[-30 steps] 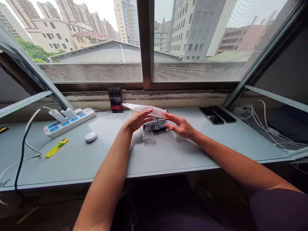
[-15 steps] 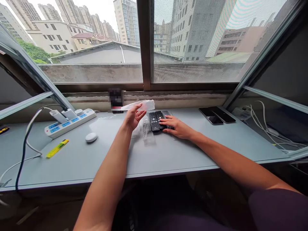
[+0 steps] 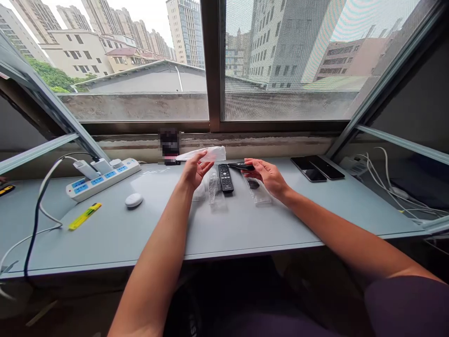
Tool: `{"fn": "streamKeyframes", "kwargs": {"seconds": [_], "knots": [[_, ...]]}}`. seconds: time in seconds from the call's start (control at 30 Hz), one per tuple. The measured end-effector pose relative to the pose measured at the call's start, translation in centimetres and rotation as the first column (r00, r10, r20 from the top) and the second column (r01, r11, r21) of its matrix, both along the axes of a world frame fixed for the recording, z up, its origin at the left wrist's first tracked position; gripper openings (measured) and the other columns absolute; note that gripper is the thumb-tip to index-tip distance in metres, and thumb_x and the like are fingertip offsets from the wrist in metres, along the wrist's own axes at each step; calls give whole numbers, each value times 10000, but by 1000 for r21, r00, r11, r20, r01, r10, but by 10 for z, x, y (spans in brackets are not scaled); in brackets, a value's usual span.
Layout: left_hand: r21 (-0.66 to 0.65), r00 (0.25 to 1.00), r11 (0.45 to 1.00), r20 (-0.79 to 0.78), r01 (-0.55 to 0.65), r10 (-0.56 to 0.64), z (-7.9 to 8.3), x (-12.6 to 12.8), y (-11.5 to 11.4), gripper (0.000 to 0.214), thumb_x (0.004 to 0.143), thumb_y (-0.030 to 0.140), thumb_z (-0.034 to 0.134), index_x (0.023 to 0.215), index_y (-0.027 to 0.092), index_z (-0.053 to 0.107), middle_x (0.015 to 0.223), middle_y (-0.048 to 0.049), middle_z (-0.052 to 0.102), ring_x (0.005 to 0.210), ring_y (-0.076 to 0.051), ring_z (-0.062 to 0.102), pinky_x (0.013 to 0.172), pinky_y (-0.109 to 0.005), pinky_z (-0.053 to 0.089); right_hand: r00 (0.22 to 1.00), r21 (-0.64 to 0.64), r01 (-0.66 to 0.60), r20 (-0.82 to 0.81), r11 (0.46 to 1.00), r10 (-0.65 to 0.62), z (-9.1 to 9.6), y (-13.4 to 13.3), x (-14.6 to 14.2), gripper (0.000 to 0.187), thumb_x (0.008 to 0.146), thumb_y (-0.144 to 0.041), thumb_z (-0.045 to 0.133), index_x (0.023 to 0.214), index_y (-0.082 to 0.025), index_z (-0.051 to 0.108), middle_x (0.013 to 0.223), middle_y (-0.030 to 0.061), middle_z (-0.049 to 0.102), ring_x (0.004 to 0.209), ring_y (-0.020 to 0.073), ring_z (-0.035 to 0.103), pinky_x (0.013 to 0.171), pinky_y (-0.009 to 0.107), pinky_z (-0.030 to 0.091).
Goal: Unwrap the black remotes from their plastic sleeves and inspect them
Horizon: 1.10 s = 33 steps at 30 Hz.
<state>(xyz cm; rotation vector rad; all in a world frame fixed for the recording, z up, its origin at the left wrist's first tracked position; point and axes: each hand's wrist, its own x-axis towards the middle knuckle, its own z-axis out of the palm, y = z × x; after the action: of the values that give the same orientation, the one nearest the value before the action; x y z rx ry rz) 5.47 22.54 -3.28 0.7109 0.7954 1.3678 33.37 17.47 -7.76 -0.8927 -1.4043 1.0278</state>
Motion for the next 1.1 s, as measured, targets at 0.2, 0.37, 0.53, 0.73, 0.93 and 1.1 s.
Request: {"fn": "streamKeyframes", "kwargs": {"seconds": [0.2,0.37,0.53,0.73,0.93,1.1], "knots": [[1,1000,1000,-7,-17,17,1,0,-1,204,913,185,826,1092,205,731,1208,-93,796,1113,-213,804,1000,-296,668,987,-170,25,-153,985,-51,-3,6,3,462,852,-525,964,1219,-286,814,1609,82,660,1093,297,841,1109,599,691],[9,1000,1000,-26,-17,18,0,0,0,311,868,221,889,1138,216,737,1219,-89,792,1131,-223,803,1023,-314,667,976,-167,-78,-212,983,41,-2,4,2,844,739,-307,1017,1500,-357,654,1474,57,735,1183,275,810,1141,577,676],[12,999,1000,-28,-16,16,-1,1,0,252,886,205,865,1106,209,741,1220,-95,793,1121,-224,804,1003,-311,671,970,-250,-168,-216,954,115,4,3,3,438,829,-329,947,1225,-281,766,1210,59,823,1055,248,815,1046,460,713],[4,999,1000,-39,-14,14,-2,2,0,170,907,183,823,1056,200,742,1252,-103,794,1139,-231,801,995,-313,670,954,-288,-144,-293,947,56,8,3,4,171,963,-358,774,1103,-294,699,1263,59,832,977,244,797,835,433,733],[2,999,1000,-43,-9,10,-2,3,0,171,903,179,827,1054,197,749,1228,-105,799,1127,-237,804,1012,-332,665,947,-306,-182,-311,935,82,9,5,4,423,1043,-692,607,1091,-278,682,1235,119,834,904,300,785,680,477,678],[11,999,1000,-40,0,0,-5,3,1,115,942,165,780,1052,181,751,1201,-105,803,1042,-210,813,965,-307,672,917,-295,-213,-389,931,87,13,3,3,344,1041,-625,681,1076,-283,689,1091,76,816,857,263,757,678,425,665]]}}
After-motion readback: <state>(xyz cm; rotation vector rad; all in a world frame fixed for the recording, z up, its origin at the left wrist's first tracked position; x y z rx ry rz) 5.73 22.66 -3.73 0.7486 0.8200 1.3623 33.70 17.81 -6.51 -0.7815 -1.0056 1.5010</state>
